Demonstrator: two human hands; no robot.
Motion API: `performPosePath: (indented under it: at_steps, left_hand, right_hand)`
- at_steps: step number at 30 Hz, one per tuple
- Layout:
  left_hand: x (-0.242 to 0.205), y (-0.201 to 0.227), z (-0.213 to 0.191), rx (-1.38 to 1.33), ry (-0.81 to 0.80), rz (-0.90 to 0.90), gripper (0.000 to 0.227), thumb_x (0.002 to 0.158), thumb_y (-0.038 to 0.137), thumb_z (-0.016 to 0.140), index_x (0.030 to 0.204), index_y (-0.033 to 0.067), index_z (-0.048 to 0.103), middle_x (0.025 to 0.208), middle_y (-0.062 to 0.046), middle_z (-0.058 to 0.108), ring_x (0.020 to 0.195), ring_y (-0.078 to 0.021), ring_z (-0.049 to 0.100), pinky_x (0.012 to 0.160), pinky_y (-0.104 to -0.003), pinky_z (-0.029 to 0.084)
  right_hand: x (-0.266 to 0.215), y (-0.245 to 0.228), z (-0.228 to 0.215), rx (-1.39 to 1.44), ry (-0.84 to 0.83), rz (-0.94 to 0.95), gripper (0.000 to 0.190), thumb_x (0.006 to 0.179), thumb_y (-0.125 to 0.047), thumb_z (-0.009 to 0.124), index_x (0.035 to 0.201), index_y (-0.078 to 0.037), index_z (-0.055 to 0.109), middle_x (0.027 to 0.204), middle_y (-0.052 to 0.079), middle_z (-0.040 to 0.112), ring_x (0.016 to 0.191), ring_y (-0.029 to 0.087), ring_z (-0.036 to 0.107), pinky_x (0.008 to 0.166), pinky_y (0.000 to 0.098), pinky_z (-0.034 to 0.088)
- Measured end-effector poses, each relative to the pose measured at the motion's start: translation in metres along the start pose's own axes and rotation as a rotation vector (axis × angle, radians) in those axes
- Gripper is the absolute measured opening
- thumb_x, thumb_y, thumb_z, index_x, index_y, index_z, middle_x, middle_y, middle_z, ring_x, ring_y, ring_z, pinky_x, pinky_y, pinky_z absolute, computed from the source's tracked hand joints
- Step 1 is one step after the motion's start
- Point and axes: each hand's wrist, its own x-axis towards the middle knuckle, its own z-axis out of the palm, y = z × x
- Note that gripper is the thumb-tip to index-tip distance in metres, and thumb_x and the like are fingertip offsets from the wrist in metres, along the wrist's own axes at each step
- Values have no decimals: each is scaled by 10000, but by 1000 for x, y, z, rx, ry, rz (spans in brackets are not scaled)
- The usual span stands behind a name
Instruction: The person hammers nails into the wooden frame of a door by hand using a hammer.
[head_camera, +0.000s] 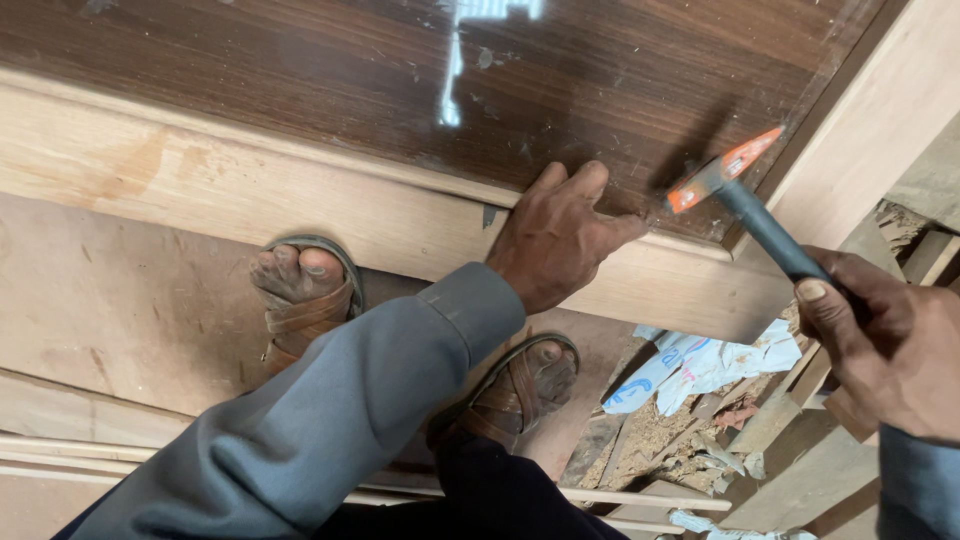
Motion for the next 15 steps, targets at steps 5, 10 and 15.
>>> performPosePath:
  at_steps: [5,10,15]
  left_hand:
    - [0,2,-2,35,-55,-24,279,1008,81,547,1150,175,768,765,-76,445,769,-226,470,683,-421,413]
    - [0,2,-1,114,-42,17,266,1010,83,560,1194,143,744,808,-65,450,825,-211,507,741,-428,433]
    - [-2,2,0,122,-31,10,237,1014,87,596,1165,166,761,849,-72,483,811,-198,505,694,-400,436]
  right_hand:
    - [21,42,-5,18,-131,-19,375,1062,-273,569,1335,-45,689,586,86,577,407,184,461,335,365,406]
    - [36,58,5,348,9,-206,357,1035,-259,541,1240,2,671,607,37,531,387,119,467,371,298,350]
    - [25,35,0,346,-18,-290,362,1054,-297,525,1246,-24,666,599,-13,549,462,76,505,373,247,429]
